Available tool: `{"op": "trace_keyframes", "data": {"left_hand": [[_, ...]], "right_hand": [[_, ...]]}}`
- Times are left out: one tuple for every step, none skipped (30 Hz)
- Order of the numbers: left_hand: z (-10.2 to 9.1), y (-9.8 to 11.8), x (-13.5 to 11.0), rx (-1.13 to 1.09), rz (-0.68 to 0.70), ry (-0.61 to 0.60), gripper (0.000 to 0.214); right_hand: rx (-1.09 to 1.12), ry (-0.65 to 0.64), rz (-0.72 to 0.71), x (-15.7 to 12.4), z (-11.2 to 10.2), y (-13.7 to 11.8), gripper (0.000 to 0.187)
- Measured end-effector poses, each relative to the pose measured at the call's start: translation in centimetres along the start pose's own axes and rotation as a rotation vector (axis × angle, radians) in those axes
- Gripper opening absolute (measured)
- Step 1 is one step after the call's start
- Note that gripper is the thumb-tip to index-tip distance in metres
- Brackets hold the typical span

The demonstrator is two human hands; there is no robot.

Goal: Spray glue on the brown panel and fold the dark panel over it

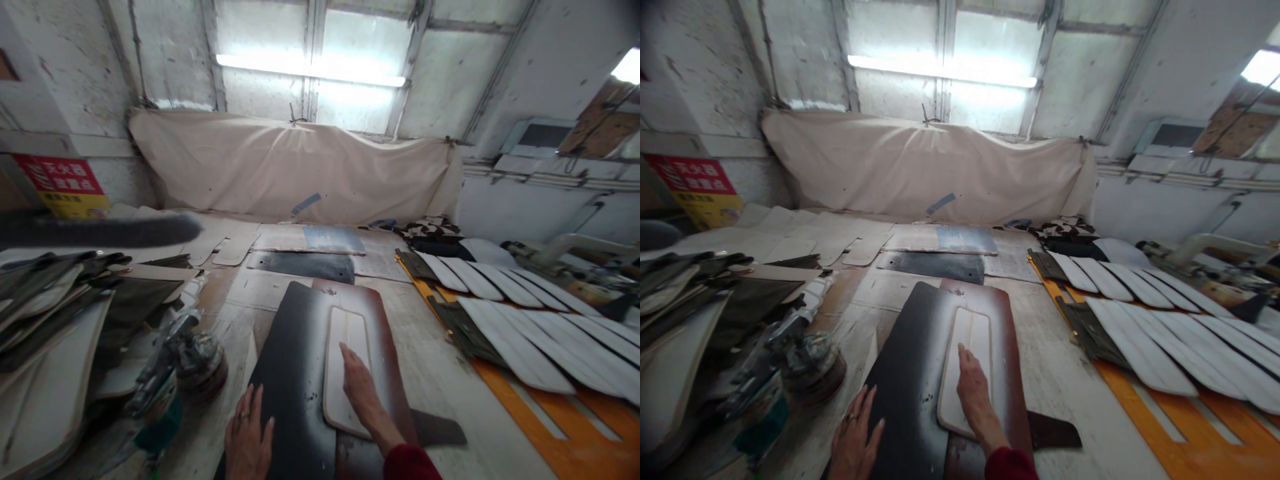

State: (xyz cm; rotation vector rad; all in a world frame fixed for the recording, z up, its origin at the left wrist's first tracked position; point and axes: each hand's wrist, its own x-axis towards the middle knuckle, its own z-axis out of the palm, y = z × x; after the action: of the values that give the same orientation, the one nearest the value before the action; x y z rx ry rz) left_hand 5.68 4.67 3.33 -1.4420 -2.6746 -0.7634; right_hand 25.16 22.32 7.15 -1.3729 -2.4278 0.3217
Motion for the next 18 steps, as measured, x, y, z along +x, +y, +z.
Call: {"op": "trace_keyframes", "data": {"left_hand": [[0.0,-0.2,0.3,-0.023,-0.018,-0.005,0.049],[-0.1,-0.3,0.4,-0.042,-0.044,-0.004,0.05],[-0.1,-0.5,0.5,-0.06,-0.075,-0.005,0.05],[-0.1,-0.8,0.6,-0.082,-0.099,-0.013,0.049],[-0.1,-1.2,0.6,-0.111,-0.114,-0.028,0.049],[-0.1,-1.6,0.7,-0.147,-0.122,-0.044,0.05],[0.0,-2.1,0.8,-0.195,-0.123,-0.06,0.051],[0.1,-2.7,1.0,-0.253,-0.12,-0.079,0.053],[0.3,-3.2,1.1,-0.324,-0.122,-0.104,0.056],[0.5,-3.8,1.4,-0.396,-0.136,-0.13,0.059],[0.6,-4.3,1.6,-0.463,-0.158,-0.155,0.062],[0.8,-4.8,1.9,-0.515,-0.181,-0.179,0.064],[1.0,-5.1,2.1,-0.549,-0.206,-0.197,0.065],[1.1,-5.3,2.3,-0.566,-0.229,-0.207,0.065],[1.2,-5.4,2.4,-0.572,-0.248,-0.209,0.064],[1.2,-5.3,2.3,-0.576,-0.263,-0.207,0.062],[1.3,-5.0,2.1,-0.584,-0.28,-0.203,0.06],[1.4,-4.6,1.7,-0.592,-0.298,-0.195,0.058]], "right_hand": [[0.018,0.06,0.06,-1.0,-1.0,0.9,0.053],[0.001,0.111,0.15,-2.4,-1.8,2.2,0.047],[-0.038,0.145,0.268,-4.1,-2.5,3.6,0.045],[-0.072,0.146,0.402,-6.0,-2.9,5.1,0.046],[-0.066,0.133,0.571,-8.0,-3.1,6.7,0.048],[-0.013,0.08,0.661,-9.9,-3.0,8.0,0.048],[0.015,0.042,0.682,-11.5,-2.7,9.2,0.042],[0.048,0.008,0.702,-12.7,-2.3,9.9,0.038],[0.083,-0.027,0.7,-13.5,-1.9,10.3,0.036],[0.114,-0.051,0.7,-13.9,-1.4,10.4,0.036],[0.146,-0.067,0.709,-14.0,-1.0,10.3,0.04],[0.178,-0.075,0.718,-13.8,-0.6,10.0,0.044],[0.205,-0.073,0.724,-13.5,-0.3,9.8,0.048],[0.23,-0.063,0.72,-13.2,0.0,9.6,0.051],[0.251,-0.048,0.713,-12.9,0.2,9.5,0.053],[0.267,-0.027,0.702,-12.6,0.4,9.5,0.052],[0.287,-0.004,0.681,-12.5,0.5,9.7,0.051],[0.313,0.022,0.652,-12.4,0.4,10.0,0.049]]}}
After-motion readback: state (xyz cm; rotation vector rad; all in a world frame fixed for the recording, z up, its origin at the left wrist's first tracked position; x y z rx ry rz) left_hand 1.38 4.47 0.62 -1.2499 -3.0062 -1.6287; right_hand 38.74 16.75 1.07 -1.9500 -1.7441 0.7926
